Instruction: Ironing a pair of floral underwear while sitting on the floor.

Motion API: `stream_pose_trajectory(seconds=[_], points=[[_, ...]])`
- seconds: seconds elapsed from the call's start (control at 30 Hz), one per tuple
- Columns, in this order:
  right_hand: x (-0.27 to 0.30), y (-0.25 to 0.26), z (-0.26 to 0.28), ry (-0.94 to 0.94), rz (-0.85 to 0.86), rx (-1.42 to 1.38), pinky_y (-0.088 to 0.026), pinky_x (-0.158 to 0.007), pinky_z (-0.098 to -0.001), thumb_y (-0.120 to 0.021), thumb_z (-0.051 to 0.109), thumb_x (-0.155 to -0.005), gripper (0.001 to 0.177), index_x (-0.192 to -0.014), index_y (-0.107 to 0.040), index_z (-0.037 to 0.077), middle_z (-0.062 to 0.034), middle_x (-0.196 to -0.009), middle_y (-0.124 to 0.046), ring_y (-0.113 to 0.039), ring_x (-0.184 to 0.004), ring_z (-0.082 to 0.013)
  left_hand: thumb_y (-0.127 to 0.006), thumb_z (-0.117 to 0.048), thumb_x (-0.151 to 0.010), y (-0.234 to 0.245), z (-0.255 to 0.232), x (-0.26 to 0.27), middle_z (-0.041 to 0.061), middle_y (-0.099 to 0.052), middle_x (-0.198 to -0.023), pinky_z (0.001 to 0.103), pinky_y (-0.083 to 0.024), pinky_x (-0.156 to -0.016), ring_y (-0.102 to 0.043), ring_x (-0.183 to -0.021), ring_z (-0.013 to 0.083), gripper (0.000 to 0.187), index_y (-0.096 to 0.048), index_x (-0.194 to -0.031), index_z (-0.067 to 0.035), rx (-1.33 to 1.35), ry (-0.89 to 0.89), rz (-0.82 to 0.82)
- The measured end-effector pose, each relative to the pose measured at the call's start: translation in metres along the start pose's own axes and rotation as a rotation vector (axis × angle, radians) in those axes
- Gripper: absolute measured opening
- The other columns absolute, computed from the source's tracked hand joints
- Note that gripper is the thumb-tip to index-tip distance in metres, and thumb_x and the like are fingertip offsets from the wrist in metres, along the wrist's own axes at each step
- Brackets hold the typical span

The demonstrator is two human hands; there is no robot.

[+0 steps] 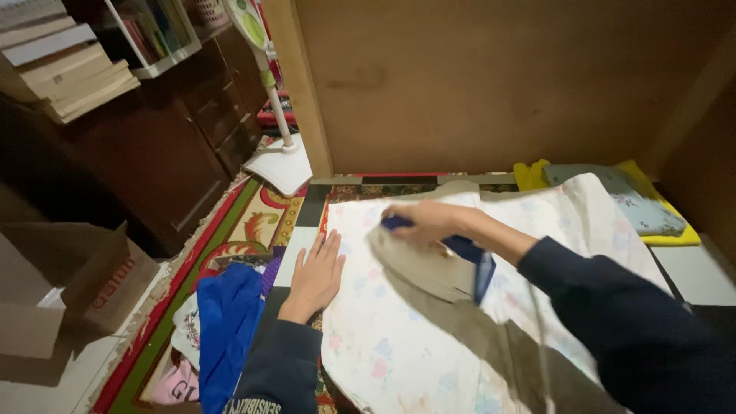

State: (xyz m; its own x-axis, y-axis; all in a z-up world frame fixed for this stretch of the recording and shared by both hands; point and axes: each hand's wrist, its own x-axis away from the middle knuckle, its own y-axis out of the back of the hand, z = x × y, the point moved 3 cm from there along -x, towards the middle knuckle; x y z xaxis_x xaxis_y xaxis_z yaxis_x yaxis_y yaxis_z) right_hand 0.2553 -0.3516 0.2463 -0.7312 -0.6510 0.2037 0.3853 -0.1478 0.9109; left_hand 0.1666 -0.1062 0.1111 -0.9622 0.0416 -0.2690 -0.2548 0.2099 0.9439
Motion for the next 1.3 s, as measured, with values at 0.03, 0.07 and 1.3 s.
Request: stream_pose_trajectory(seconds=[0.03, 0.07, 1.3], points=[[0.019, -0.003, 0.013, 0.058, 0.123, -0.082, -0.059, -0.060, -0.0428, -0.062, 0.041, -0.094, 0.055, -0.145, -0.047, 0.028, -0.0160, -0.092, -0.073, -0.068, -0.066, -0.0269, -0.036, -0.039, -0.104, -0.001, 0.000, 0.000, 0.001, -0.029, -0.167, 0.053, -0.020, -0.120, -0.023, -0.154, 0.0237, 0.058, -0.034, -0.157, -0.014, 0.008, -0.002, 0.002], [0.038, -0.004, 0.028, 0.117, 0.242, -0.163, -0.058, -0.050, -0.0389, -0.064, 0.040, -0.092, 0.058, -0.146, -0.045, 0.031, -0.0110, -0.084, -0.074, -0.066, -0.053, -0.0196, -0.035, -0.038, -0.105, 0.000, 0.000, -0.001, 0.001, -0.028, -0.166, 0.053, -0.019, -0.120, -0.022, -0.153, 0.0240, 0.058, -0.033, -0.157, -0.014, 0.015, -0.005, 0.001], [0.175, -0.044, 0.077, 0.369, 0.528, -0.152, -0.059, -0.080, -0.0439, -0.062, 0.044, -0.092, 0.059, -0.147, -0.052, 0.028, -0.0162, -0.103, -0.077, -0.075, -0.083, -0.0347, -0.038, -0.036, -0.104, -0.004, 0.001, -0.002, 0.004, -0.031, -0.165, 0.054, -0.021, -0.119, -0.024, -0.152, 0.0251, 0.057, -0.036, -0.156, -0.012, -0.018, -0.016, -0.034]])
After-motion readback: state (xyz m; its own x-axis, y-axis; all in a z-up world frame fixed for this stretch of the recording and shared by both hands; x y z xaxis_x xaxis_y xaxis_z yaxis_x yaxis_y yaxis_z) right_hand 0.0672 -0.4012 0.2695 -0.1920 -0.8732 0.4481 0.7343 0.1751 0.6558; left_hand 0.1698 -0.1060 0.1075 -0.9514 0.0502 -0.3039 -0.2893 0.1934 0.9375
